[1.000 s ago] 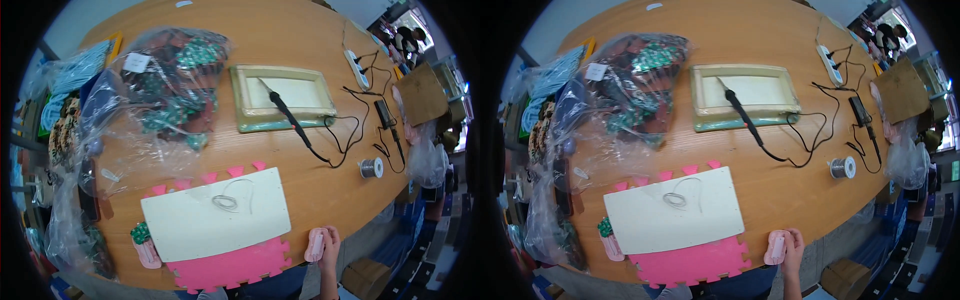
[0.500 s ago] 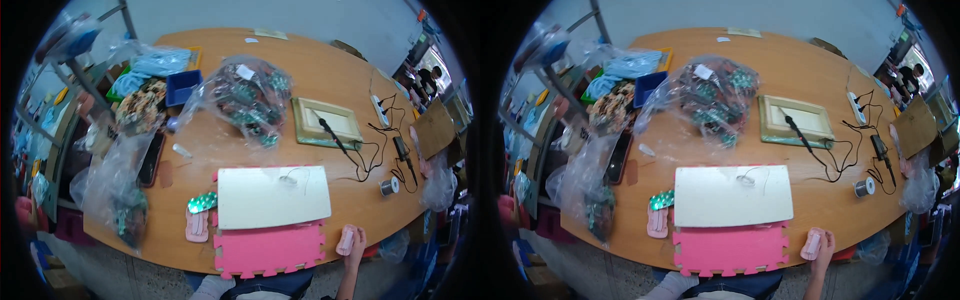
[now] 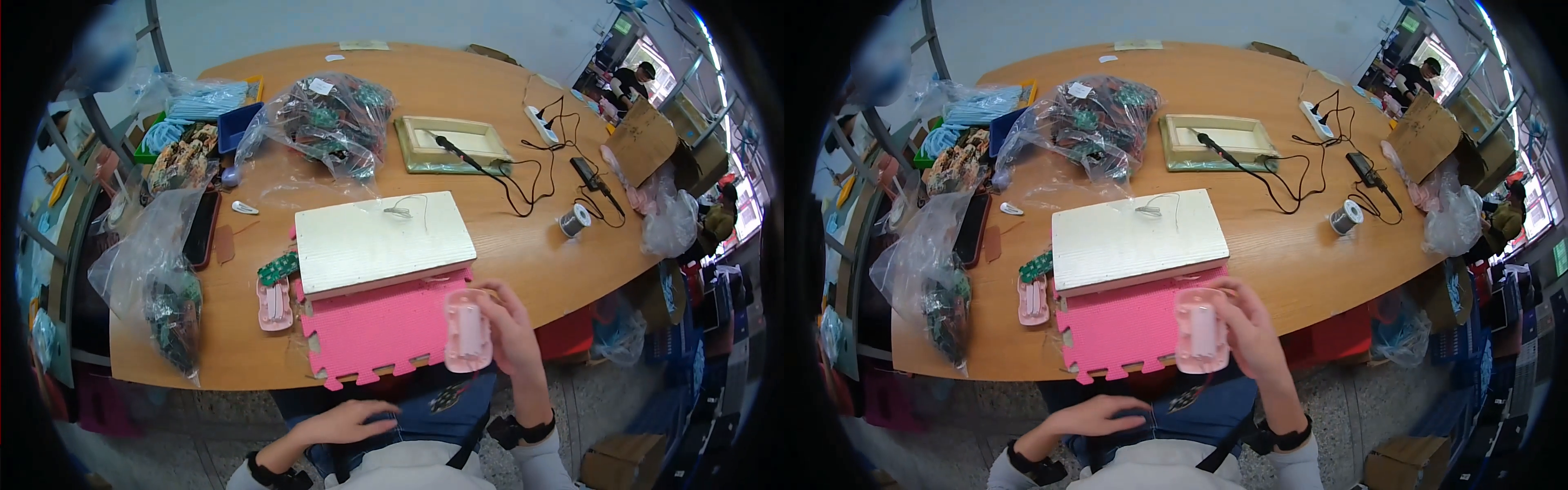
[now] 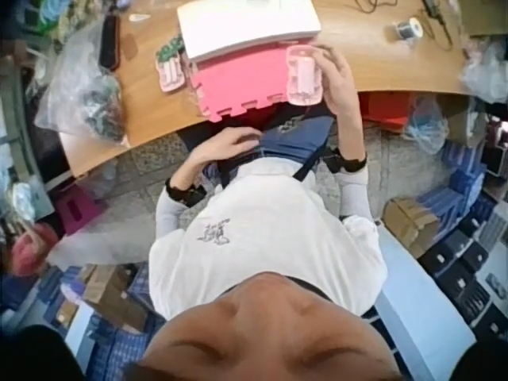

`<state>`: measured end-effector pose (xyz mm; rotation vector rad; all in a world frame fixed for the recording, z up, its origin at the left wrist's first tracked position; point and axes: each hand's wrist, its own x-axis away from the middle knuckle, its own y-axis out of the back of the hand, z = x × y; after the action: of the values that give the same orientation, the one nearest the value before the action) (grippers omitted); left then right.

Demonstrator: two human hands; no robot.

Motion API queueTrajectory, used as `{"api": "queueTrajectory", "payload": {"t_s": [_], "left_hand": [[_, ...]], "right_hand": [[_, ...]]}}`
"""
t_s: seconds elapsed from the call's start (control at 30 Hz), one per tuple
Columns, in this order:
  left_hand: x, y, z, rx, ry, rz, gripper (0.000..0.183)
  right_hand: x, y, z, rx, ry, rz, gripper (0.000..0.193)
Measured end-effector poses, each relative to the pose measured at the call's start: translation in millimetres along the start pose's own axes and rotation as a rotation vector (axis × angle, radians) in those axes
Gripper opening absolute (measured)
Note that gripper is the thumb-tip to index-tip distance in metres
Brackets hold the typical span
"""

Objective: Soldering wires to a small electronic component inside a pink plastic casing.

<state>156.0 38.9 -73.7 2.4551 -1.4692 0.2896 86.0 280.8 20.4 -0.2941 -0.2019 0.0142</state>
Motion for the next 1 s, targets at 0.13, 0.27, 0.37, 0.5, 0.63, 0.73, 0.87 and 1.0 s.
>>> {"api": "queueTrajectory", "payload": {"t_s": [0.13,0.27,0.37,0.5,0.63,0.73,0.87,1.0], "left_hand": [[8,7,-43,0.312,-0.146,-0.411,0.045],[-21,30,-66,0.404,-0.325,-0.426,0.048],[-36,50,-75,0.63,-0.171,-0.362,0.047],[-46,73,-70,0.87,0.019,-0.307,0.042],[-48,91,-76,0.844,0.05,-0.325,0.031],[-35,103,-64,0.761,0.034,-0.353,0.028],[-34,108,-56,0.735,0.015,-0.507,0.028],[-33,111,-56,0.755,0.038,-0.547,0.026]], "right_hand": [[-22,-35,-10,-0.027,-0.052,0.217,0.021],[-54,-56,-5,0.002,-0.027,0.293,0.024],[-84,-57,-1,0.045,-0.038,0.286,0.026],[-119,-56,-12,0.172,-0.033,0.318,0.024],[-133,-59,-15,0.462,0.097,0.312,0.019],[-141,-66,-25,0.696,0.161,0.283,0.017],[-143,-67,-24,0.828,0.401,0.218,0.018],[-134,-53,-24,0.895,0.668,0.175,0.024]]}}
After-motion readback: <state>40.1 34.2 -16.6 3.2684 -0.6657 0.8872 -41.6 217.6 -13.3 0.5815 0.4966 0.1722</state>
